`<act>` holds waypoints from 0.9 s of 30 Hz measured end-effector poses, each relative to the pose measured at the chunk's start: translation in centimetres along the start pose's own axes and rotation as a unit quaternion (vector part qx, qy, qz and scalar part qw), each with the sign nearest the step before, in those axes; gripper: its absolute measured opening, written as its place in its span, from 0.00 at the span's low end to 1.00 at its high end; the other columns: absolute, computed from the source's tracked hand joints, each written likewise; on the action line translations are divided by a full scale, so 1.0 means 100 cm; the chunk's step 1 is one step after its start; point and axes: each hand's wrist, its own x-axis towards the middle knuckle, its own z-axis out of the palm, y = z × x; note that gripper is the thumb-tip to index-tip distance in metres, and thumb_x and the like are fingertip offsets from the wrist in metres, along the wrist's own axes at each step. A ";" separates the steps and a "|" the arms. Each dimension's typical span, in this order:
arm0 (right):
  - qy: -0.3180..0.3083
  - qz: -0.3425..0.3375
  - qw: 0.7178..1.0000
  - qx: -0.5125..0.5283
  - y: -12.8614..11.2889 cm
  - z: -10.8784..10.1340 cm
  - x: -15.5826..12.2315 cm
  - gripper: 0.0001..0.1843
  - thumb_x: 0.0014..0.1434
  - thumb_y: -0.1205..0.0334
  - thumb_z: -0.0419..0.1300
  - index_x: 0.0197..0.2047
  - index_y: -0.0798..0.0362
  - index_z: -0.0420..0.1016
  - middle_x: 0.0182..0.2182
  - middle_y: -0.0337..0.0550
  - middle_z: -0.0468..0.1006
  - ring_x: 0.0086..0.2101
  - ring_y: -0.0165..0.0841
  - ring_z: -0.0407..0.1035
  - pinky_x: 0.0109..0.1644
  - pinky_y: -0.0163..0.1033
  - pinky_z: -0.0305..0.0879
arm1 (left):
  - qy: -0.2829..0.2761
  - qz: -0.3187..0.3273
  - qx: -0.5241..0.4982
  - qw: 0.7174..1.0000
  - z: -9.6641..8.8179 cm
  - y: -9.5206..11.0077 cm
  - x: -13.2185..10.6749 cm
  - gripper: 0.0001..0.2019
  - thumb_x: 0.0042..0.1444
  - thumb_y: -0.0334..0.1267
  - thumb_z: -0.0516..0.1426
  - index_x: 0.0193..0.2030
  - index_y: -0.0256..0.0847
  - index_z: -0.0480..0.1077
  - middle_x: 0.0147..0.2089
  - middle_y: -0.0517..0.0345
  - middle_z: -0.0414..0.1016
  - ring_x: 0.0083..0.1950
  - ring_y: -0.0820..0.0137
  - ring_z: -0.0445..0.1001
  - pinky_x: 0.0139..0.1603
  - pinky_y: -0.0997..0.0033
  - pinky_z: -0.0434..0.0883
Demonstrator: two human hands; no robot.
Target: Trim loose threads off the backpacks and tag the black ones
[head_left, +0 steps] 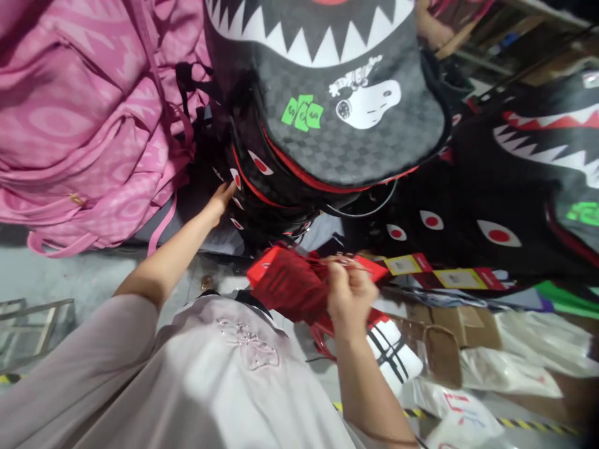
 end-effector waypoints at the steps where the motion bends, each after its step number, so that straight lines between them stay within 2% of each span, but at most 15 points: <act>1: -0.033 0.013 0.999 0.013 -0.004 0.020 -0.008 0.10 0.57 0.56 0.61 0.32 0.53 0.80 0.31 0.45 0.81 0.35 0.36 0.75 0.43 0.42 0.70 | 0.010 0.026 0.025 0.999 -0.012 0.000 -0.007 0.31 0.62 0.52 0.54 0.67 0.39 0.59 0.66 0.43 0.65 0.66 0.52 0.65 0.64 0.46 0.63; 4: -0.111 0.039 0.990 0.078 -0.018 0.088 -0.023 0.11 0.57 0.56 0.60 0.32 0.52 0.80 0.34 0.43 0.82 0.38 0.36 0.75 0.46 0.39 0.70 | 0.029 0.159 0.112 0.980 -0.052 0.004 -0.034 0.25 0.58 0.47 0.57 0.59 0.36 0.68 0.58 0.46 0.74 0.60 0.60 0.72 0.64 0.54 0.65; 6: -0.158 0.049 0.979 0.121 -0.025 0.134 -0.025 0.12 0.58 0.54 0.59 0.32 0.52 0.79 0.34 0.41 0.82 0.37 0.35 0.75 0.44 0.36 0.68 | 0.050 0.248 0.169 0.953 -0.076 0.010 -0.055 0.21 0.59 0.47 0.56 0.56 0.39 0.71 0.55 0.50 0.76 0.57 0.63 0.74 0.64 0.58 0.67; 8: -0.192 0.061 0.968 0.150 -0.030 0.178 -0.023 0.13 0.59 0.52 0.59 0.32 0.52 0.78 0.31 0.39 0.80 0.33 0.33 0.73 0.41 0.35 0.67 | 0.063 0.303 0.233 0.922 -0.090 0.014 -0.075 0.19 0.61 0.44 0.53 0.56 0.42 0.71 0.56 0.53 0.76 0.58 0.65 0.73 0.64 0.59 0.67; 11: -0.222 0.111 0.951 0.183 -0.034 0.238 -0.012 0.13 0.58 0.52 0.59 0.31 0.53 0.76 0.27 0.37 0.78 0.30 0.31 0.71 0.39 0.34 0.66 | 0.041 0.327 0.359 0.873 -0.094 0.006 -0.089 0.22 0.58 0.37 0.53 0.60 0.45 0.69 0.61 0.55 0.72 0.65 0.63 0.67 0.69 0.55 0.61; 13: -0.238 0.172 0.938 0.186 -0.033 0.273 -0.001 0.11 0.56 0.54 0.60 0.29 0.53 0.75 0.26 0.36 0.77 0.30 0.31 0.70 0.37 0.33 0.66 | 0.033 0.304 0.426 0.851 -0.092 -0.009 -0.081 0.29 0.54 0.35 0.54 0.66 0.46 0.63 0.67 0.54 0.66 0.70 0.60 0.60 0.72 0.48 0.55; 15: -0.253 0.235 0.923 0.168 -0.029 0.302 0.012 0.10 0.55 0.56 0.60 0.27 0.53 0.73 0.25 0.36 0.76 0.29 0.30 0.70 0.36 0.33 0.65 | 0.050 0.275 0.452 0.847 -0.090 -0.025 -0.061 0.35 0.54 0.36 0.55 0.70 0.46 0.55 0.71 0.52 0.59 0.73 0.57 0.53 0.72 0.41 0.49; 16: -0.258 0.259 0.918 0.155 -0.027 0.313 0.018 0.09 0.55 0.57 0.60 0.26 0.52 0.73 0.25 0.36 0.75 0.28 0.30 0.70 0.34 0.33 0.65 | 0.066 0.265 0.450 0.850 -0.090 -0.032 -0.048 0.36 0.54 0.37 0.56 0.71 0.46 0.53 0.71 0.50 0.58 0.74 0.56 0.51 0.72 0.39 0.48; 18: -0.262 0.277 0.914 0.139 -0.025 0.329 0.028 0.08 0.54 0.60 0.60 0.25 0.52 0.72 0.23 0.35 0.74 0.28 0.30 0.70 0.33 0.32 0.65 | 0.102 0.253 0.436 0.858 -0.090 -0.041 -0.020 0.35 0.54 0.39 0.56 0.70 0.42 0.54 0.70 0.46 0.60 0.73 0.54 0.54 0.71 0.39 0.49; 20: -0.264 0.270 0.916 0.136 -0.024 0.335 0.036 0.06 0.52 0.62 0.62 0.25 0.52 0.72 0.23 0.35 0.75 0.28 0.30 0.71 0.34 0.33 0.65 | 0.130 0.245 0.413 0.867 -0.088 -0.044 0.006 0.32 0.53 0.39 0.56 0.66 0.38 0.59 0.66 0.41 0.65 0.69 0.52 0.60 0.70 0.41 0.53; 22: -0.278 0.249 0.920 0.121 -0.025 0.336 0.043 0.05 0.52 0.62 0.63 0.26 0.52 0.74 0.25 0.36 0.77 0.30 0.32 0.72 0.37 0.34 0.67 | 0.134 0.242 0.380 0.883 -0.082 -0.043 0.026 0.27 0.52 0.37 0.56 0.60 0.35 0.65 0.61 0.40 0.70 0.64 0.53 0.67 0.67 0.46 0.59; 24: -0.299 0.212 0.926 0.092 -0.029 0.332 0.049 0.05 0.54 0.61 0.63 0.30 0.52 0.77 0.31 0.39 0.80 0.34 0.33 0.74 0.42 0.36 0.68 | 0.117 0.240 0.355 0.896 -0.075 -0.043 0.038 0.21 0.52 0.36 0.54 0.54 0.35 0.68 0.56 0.44 0.74 0.59 0.57 0.70 0.63 0.54 0.65; 27: -0.324 0.141 0.933 0.064 -0.033 0.315 0.052 0.10 0.57 0.62 0.61 0.42 0.52 0.79 0.50 0.45 0.77 0.51 0.37 0.70 0.57 0.39 0.64 | 0.125 0.224 0.353 0.900 -0.069 -0.045 0.044 0.14 0.56 0.35 0.51 0.46 0.34 0.71 0.50 0.49 0.77 0.55 0.60 0.72 0.61 0.59 0.66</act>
